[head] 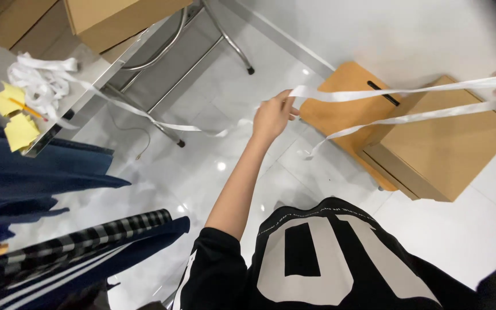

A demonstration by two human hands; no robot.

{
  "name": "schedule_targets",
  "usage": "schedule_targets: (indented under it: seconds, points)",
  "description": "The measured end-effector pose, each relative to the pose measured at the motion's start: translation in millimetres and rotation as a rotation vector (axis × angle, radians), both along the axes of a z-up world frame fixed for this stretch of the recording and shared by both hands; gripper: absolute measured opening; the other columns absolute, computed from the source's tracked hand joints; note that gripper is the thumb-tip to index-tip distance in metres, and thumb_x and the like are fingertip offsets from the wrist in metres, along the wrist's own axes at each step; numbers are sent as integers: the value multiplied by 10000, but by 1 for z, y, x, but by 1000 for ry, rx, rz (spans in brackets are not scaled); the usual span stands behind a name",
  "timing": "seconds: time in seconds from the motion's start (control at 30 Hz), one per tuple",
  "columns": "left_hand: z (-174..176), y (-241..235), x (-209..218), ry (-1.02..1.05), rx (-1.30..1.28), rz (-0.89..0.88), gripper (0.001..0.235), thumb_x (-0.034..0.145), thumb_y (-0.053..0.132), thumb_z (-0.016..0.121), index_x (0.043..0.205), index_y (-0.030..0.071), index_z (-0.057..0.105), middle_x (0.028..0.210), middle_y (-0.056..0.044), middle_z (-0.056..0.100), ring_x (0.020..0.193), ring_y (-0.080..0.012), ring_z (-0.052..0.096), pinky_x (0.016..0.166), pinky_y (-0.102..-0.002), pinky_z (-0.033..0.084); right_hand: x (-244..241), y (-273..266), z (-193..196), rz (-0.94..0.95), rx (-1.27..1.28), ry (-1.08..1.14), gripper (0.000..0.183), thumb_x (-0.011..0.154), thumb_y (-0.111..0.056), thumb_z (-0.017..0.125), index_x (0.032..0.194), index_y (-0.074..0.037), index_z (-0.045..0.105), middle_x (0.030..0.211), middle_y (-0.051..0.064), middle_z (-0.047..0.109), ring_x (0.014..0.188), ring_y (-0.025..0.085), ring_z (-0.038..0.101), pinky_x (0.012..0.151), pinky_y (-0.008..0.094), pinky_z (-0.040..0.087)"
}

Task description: The person ties a white ribbon around a cardboard box, creating a cross pattern and finishing with a bow. They then pick up a yellow sticky note and a pencil, placing the note on the box and writing on it.

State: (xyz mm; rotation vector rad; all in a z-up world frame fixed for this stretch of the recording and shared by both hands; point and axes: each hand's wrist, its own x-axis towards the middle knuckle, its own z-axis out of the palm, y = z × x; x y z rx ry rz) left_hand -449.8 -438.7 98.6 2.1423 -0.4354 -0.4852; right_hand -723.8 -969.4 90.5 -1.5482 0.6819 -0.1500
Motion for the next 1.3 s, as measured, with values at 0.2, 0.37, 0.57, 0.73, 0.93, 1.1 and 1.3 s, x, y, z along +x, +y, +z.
schedule_targets:
  seconds: [0.2, 0.37, 0.57, 0.73, 0.93, 1.1, 1.3]
  points:
    - [69, -146, -82, -151, -5, -598, 416, 1060, 419, 421, 1417, 374, 629, 841, 108, 862, 939, -139, 823, 858, -370, 575, 64, 221, 49, 381, -224, 669, 1048, 851, -360, 658, 1724, -301, 81, 1761, -64, 288, 1594, 135, 347, 1310, 360, 276]
    - [73, -227, -155, -579, -173, -776, 347, 1064, 393, 520, 1364, 540, 614, 1148, 27, 783, 1235, -193, 701, 702, -511, 476, 25, 146, -34, 199, -295, 369, 565, 1004, -458, 642, 1461, -164, 487, 1454, 58, 559, 1299, 223, 565, 1025, 419, 484]
    - [14, -200, -96, -496, -48, -492, 1174, 870, 407, 925, 1688, 453, 83, 1689, -99, 386, 1508, -380, 423, 1110, -611, 445, 8, 132, 116, -427, -25, -15, 91, 853, -222, 567, 865, -181, 647, 807, -53, 629, 749, 35, 574, 570, 178, 309]
    - [-170, -128, -89, -145, 635, -357, 501, 1032, 535, 460, 1484, 319, 449, 1367, -81, 631, 1350, -328, 479, 1135, -612, 269, -34, 1, 54, -204, -29, -381, 331, 1060, -347, 636, 1385, -309, 590, 1542, 60, 720, 1080, 169, 774, 1003, 314, 679]
    - [-175, -162, -90, 227, 90, -369, 606, 955, 346, 480, 1541, 194, 503, 1558, -118, 541, 1461, -330, 465, 1182, -476, 369, 20, 124, 112, -179, -163, -56, 515, 1039, -659, 575, 1143, -170, 696, 1171, 20, 754, 805, 148, 659, 765, 251, 585]
    - [16, -170, -88, 2, -549, -583, 1095, 813, 162, 853, 1733, 221, 261, 1681, -361, 326, 1586, -602, 267, 1310, -730, 139, 91, 188, 67, 162, -366, 34, 321, 1123, -344, 708, 970, -64, 745, 683, 101, 613, 518, 230, 612, 457, 344, 472]
    - [52, -96, -51, -225, -397, -395, 588, 1010, 231, 728, 1533, 401, 519, 1660, -8, 503, 1531, -215, 496, 1284, -399, 381, 156, 259, 104, 382, -460, 132, 457, 823, -10, 437, 1063, -206, 773, 944, -64, 687, 781, 96, 515, 638, 265, 368]
